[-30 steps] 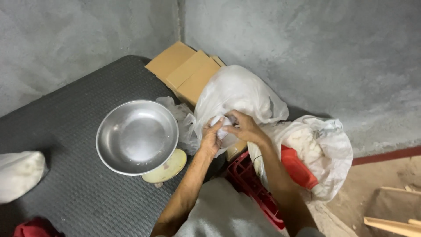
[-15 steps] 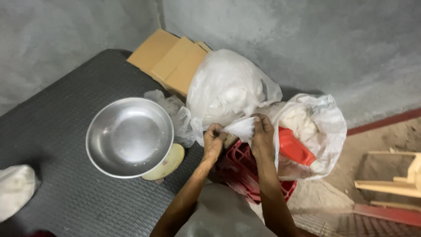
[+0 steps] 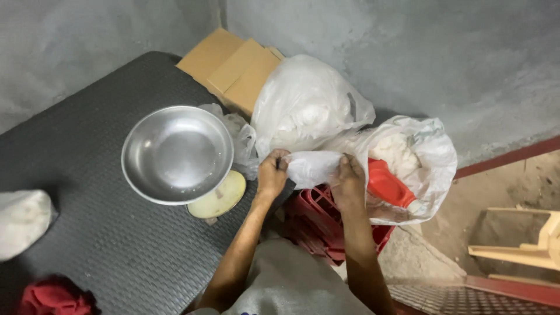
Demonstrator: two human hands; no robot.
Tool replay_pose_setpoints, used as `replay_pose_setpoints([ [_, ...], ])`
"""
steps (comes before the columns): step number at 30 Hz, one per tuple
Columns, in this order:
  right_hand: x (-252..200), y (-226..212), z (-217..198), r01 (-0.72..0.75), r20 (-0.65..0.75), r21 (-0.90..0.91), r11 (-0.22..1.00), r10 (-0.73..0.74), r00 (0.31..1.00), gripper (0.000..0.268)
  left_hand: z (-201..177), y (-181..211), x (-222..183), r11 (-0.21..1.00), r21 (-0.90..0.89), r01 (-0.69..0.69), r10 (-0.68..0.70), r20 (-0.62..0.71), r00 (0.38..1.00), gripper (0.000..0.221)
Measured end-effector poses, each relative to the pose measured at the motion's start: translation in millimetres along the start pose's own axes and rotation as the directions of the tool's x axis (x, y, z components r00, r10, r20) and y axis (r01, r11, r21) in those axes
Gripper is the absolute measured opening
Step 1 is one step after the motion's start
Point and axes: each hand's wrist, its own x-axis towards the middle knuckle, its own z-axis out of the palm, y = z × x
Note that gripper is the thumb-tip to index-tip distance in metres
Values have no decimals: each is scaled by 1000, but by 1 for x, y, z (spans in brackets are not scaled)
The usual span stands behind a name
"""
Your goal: Filling small plastic bags with white powder, weighing them on a scale, and tying them closed.
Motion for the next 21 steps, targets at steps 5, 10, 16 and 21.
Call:
replay_pose_setpoints([
  [5, 79, 67, -116, -351, 421, 494, 795, 134, 897, 9, 5, 15, -29, 948, 290, -131, 148, -39, 988, 13],
  [10, 13, 11, -98, -417, 433, 442, 794, 218, 875, 15, 18, 59, -69, 884, -319, 341, -311, 141, 940, 32],
  [16, -62, -12, -81, -192, 276, 120, 974, 153, 949, 15, 48, 68, -134, 863, -397, 311, -119, 438, 891, 71],
  [21, -64, 4, -120, -10, 456, 170, 985, -69, 887, 3, 48, -16, -151, 954, -223, 199, -179, 111, 978, 43],
])
